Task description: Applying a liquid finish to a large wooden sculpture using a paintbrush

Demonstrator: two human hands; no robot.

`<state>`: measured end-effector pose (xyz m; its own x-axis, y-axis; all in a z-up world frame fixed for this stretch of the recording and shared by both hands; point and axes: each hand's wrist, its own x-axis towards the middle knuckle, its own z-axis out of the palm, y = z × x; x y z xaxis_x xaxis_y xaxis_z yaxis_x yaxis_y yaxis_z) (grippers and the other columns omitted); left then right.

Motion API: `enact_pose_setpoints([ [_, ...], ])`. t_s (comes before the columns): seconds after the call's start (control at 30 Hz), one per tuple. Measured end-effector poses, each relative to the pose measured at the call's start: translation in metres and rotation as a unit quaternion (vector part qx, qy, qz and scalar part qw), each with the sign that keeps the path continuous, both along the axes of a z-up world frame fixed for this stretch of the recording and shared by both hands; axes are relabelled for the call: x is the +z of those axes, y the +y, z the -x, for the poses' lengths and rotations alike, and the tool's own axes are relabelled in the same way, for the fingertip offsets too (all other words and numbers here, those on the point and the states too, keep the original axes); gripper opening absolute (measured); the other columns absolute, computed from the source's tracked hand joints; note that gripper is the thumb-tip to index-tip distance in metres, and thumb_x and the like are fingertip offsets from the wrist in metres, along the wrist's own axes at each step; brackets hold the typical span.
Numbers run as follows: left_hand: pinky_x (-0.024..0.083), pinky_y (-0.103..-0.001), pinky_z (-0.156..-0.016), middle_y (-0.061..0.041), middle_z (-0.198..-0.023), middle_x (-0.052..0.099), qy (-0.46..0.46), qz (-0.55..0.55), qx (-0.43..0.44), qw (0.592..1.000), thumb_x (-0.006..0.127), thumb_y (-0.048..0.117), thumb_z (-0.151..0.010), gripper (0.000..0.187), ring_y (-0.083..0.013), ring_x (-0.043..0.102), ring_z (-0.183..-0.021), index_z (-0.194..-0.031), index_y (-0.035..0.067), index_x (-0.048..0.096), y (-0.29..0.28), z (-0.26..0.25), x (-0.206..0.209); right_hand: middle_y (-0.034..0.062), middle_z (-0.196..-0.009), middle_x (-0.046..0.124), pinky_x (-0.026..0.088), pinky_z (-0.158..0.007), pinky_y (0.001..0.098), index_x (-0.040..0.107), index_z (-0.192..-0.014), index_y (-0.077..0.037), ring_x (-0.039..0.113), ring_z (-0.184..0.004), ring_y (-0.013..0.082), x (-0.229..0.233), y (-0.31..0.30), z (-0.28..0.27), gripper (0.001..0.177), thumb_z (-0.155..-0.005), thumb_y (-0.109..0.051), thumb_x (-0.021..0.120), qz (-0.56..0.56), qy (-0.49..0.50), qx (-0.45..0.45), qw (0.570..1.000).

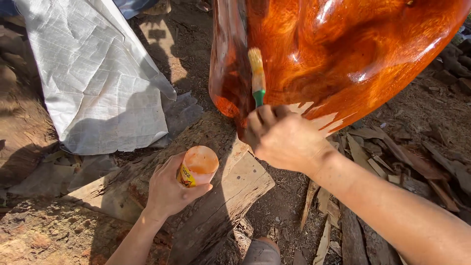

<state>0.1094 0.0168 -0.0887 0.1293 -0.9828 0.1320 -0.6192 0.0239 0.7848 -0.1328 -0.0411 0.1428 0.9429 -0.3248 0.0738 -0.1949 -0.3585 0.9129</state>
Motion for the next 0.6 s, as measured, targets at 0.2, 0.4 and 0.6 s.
enact_pose_setpoints([
  [0.2,0.051,-0.048,-0.091,0.006,-0.126,0.072,0.000,-0.017,0.011,1.000,0.080,0.067,-0.053,0.093,-0.0268,0.067,-0.111,-0.135,0.025,0.062,0.002,-0.003,-0.008,0.0172,-0.123,0.069,0.064,-0.038,0.0365,0.071,-0.111,-0.025,0.072,-0.073,0.0220,0.049,-0.017,-0.003,0.040,-0.071,-0.021,0.065,-0.212,-0.097,-0.051,0.971],
  [0.4,0.050,-0.049,-0.097,0.002,-0.130,0.071,-0.003,0.002,0.001,1.000,0.079,0.069,-0.055,0.094,-0.0257,0.067,-0.117,-0.134,0.022,0.064,0.002,0.000,-0.010,0.0078,-0.097,0.070,0.045,-0.072,0.0450,0.082,-0.116,-0.007,0.065,-0.083,0.0294,0.090,-0.029,0.046,0.017,-0.109,0.007,0.076,-0.142,-0.274,0.156,0.938],
  [0.6,0.055,-0.046,-0.083,0.005,-0.123,0.073,-0.009,0.060,-0.021,0.998,0.080,0.068,-0.058,0.090,-0.0243,0.072,-0.104,-0.132,0.019,0.065,0.004,-0.001,-0.018,0.0053,-0.095,0.066,0.062,-0.057,0.0318,0.069,-0.108,-0.015,0.064,-0.082,0.0203,-0.027,-0.010,0.067,0.010,-0.100,-0.011,0.068,-0.044,-0.139,0.112,0.983],
])
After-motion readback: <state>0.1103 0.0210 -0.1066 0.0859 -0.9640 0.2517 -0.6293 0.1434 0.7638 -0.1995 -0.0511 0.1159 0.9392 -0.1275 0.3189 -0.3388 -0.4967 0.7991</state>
